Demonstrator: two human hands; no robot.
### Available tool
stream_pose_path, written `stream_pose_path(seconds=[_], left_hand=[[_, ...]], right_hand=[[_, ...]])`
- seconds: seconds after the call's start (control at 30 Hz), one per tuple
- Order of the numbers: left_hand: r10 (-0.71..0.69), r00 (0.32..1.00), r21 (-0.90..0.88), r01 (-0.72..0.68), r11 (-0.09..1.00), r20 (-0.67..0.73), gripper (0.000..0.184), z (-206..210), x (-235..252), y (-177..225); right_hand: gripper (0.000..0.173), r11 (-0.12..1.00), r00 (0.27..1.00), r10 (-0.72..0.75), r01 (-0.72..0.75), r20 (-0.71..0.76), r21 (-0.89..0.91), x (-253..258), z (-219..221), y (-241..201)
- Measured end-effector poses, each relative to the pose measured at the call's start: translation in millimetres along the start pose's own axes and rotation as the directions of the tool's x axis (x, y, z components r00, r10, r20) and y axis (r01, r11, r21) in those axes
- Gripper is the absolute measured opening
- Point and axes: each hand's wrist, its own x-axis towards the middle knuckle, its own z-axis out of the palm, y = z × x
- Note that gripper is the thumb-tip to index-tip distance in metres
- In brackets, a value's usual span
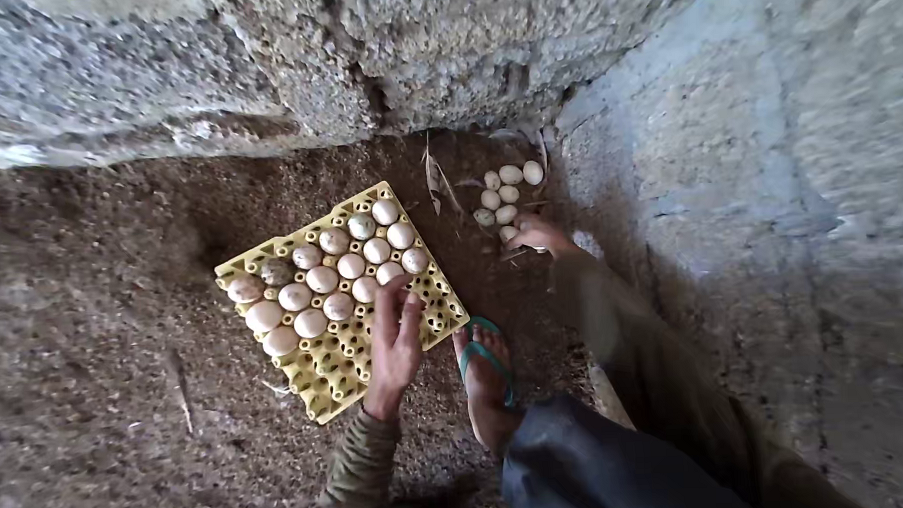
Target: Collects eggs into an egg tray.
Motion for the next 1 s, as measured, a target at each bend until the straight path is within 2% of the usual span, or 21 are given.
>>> stream_pose_path(seconds=[0.1, 0.17, 0.23, 0.3, 0.37, 0.4, 0.47, 0.5, 0.53, 0.6, 0.63, 0.7, 0.8, 0.83, 0.9, 0.93, 1.0], left_hand=[[-0.166, 0.966, 0.004, 0.169, 0.986, 0.2, 0.04, 22, 5, -1], [-0.234, 0.928, 0.016, 0.24, 0.971, 0.29, 0.039, 45, 14, -7], [-0.241, 0.919, 0.034, 0.243, 0.969, 0.313, 0.041, 69, 27, -11], [-0.209, 0.927, 0.068, 0.198, 0.978, 0.311, 0.047, 89, 39, -9], [-0.199, 0.924, 0.088, 0.18, 0.98, 0.328, 0.056, 102, 48, -3], [-0.206, 0.915, 0.081, 0.19, 0.978, 0.348, 0.059, 107, 50, 0], [-0.229, 0.887, 0.029, 0.238, 0.971, 0.4, 0.059, 110, 52, 6], [-0.232, 0.881, 0.013, 0.249, 0.968, 0.413, 0.058, 109, 51, 7], [-0.234, 0.878, 0.018, 0.25, 0.968, 0.418, 0.057, 105, 49, 7], [-0.216, 0.889, 0.013, 0.23, 0.973, 0.404, 0.054, 103, 43, 2], [-0.208, 0.898, -0.009, 0.229, 0.973, 0.388, 0.056, 103, 41, 0], [-0.218, 0.913, -0.085, 0.261, 0.962, 0.344, 0.059, 105, 34, -4], [-0.244, 0.941, -0.196, 0.291, 0.936, 0.235, 0.061, 103, 22, -12], [-0.243, 0.95, -0.198, 0.282, 0.939, 0.199, 0.061, 98, 19, -15], [-0.249, 0.96, -0.124, 0.265, 0.956, 0.131, 0.061, 85, 12, -22], [-0.25, 0.963, -0.067, 0.257, 0.964, 0.102, 0.061, 76, 8, -26], [-0.246, 0.968, 0.051, 0.244, 0.968, 0.048, 0.061, 58, 2, -34]], right_hand=[[0.059, 0.931, 0.999, -0.02, 0.005, 0.037, 0.364, -34, -3, 11], [0.055, 0.8, 0.992, -0.086, 0.012, 0.096, 0.599, -54, 3, 19], [0.046, 0.642, 0.967, -0.224, 0.052, 0.123, 0.765, -71, 15, 22], [0.045, 0.497, 0.93, -0.348, 0.072, 0.122, 0.865, -87, 28, 18], [0.056, 0.402, 0.889, -0.44, 0.069, 0.126, 0.913, -104, 38, 14], [0.057, 0.378, 0.875, -0.466, 0.06, 0.134, 0.924, -112, 41, 13], [0.043, 0.371, 0.861, -0.487, 0.051, 0.147, 0.927, -123, 43, 12], [0.041, 0.363, 0.858, -0.492, 0.046, 0.15, 0.93, -125, 45, 10], [0.049, 0.357, 0.855, -0.497, 0.046, 0.148, 0.933, -128, 50, 8], [0.076, 0.376, 0.87, -0.472, 0.051, 0.143, 0.925, -134, 59, 0], [0.081, 0.393, 0.881, -0.453, 0.06, 0.137, 0.918, -138, 62, -5], [0.076, 0.399, 0.921, -0.379, 0.071, 0.094, 0.914, -148, 70, -18], [0.07, 0.31, 0.978, -0.207, 0.04, 0.027, 0.95, -155, 88, -32], [0.063, 0.276, 0.993, -0.121, 0.019, 0.015, 0.961, -154, 93, -34], [0.033, 0.247, 1.0, 0.023, 0.006, -0.012, 0.969, -147, 100, -31], [0.029, 0.277, 0.998, 0.04, 0.032, -0.045, 0.96, -145, 102, -28], [0.048, 0.381, 0.991, 0.006, 0.121, -0.133, 0.917, -149, 103, -29]])
